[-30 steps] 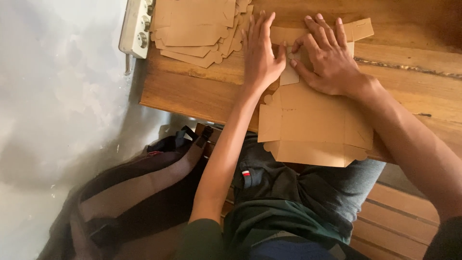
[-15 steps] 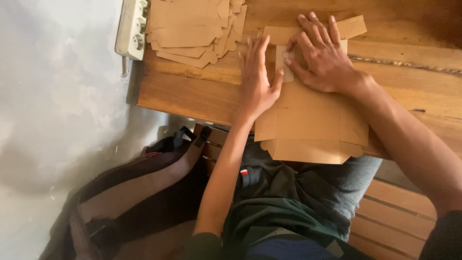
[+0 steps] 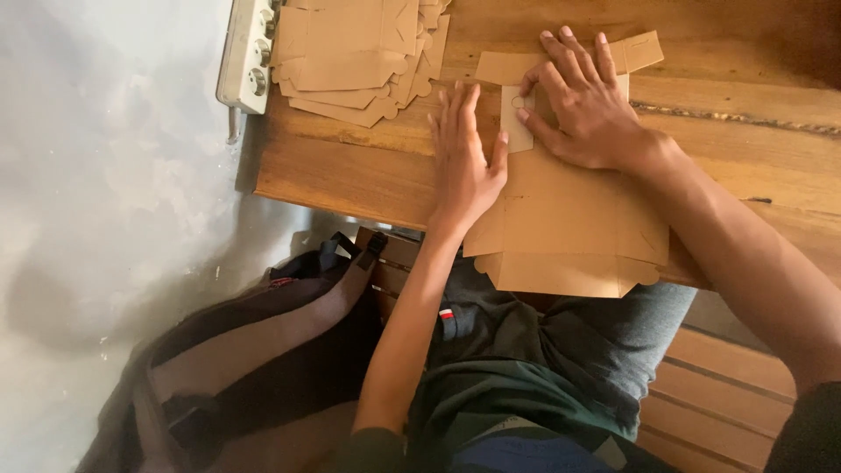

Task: Assembling cardboard boxes by folding pre-cut sheets along scored lines.

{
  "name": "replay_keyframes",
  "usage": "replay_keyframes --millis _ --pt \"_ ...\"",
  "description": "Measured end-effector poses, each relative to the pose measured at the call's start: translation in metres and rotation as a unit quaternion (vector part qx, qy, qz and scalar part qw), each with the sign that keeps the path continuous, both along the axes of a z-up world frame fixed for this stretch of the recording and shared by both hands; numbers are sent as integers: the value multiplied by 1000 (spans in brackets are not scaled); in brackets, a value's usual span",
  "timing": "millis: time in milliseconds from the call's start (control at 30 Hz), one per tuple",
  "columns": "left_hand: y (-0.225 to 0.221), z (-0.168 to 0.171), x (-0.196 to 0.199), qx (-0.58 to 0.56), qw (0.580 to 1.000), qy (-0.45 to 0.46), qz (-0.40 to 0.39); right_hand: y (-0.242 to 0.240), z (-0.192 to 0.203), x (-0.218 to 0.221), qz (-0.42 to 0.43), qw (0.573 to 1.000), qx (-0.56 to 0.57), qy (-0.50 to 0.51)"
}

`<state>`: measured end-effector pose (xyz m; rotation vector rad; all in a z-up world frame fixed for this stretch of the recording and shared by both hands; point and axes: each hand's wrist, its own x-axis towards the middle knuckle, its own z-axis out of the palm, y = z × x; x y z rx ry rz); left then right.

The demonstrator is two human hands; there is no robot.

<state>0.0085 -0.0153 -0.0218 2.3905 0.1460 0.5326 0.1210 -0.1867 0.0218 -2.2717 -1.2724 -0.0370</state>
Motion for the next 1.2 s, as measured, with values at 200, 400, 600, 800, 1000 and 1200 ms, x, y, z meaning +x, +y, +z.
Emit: replay_keyframes --millis 200,400,600,800,1000,1200 --pt "7 -7 30 94 995 16 9 0 3 -1 2 1000 -11 -1" --pt "20 -39 81 198 979 19 44 0 -1 1 -1 1000 -9 -9" --pt "22 -42 96 179 982 23 44 0 -10 3 -13 999 -15 -38" --pt "16 -27 65 160 987 31 14 0 0 0 -5 1000 -4 3" --pt "4 9 2 53 997 18 -61 -8 -4 14 4 1000 5 -2" --pt "-3 32 -6 -21 999 12 -46 -58 36 50 -18 991 -92 96"
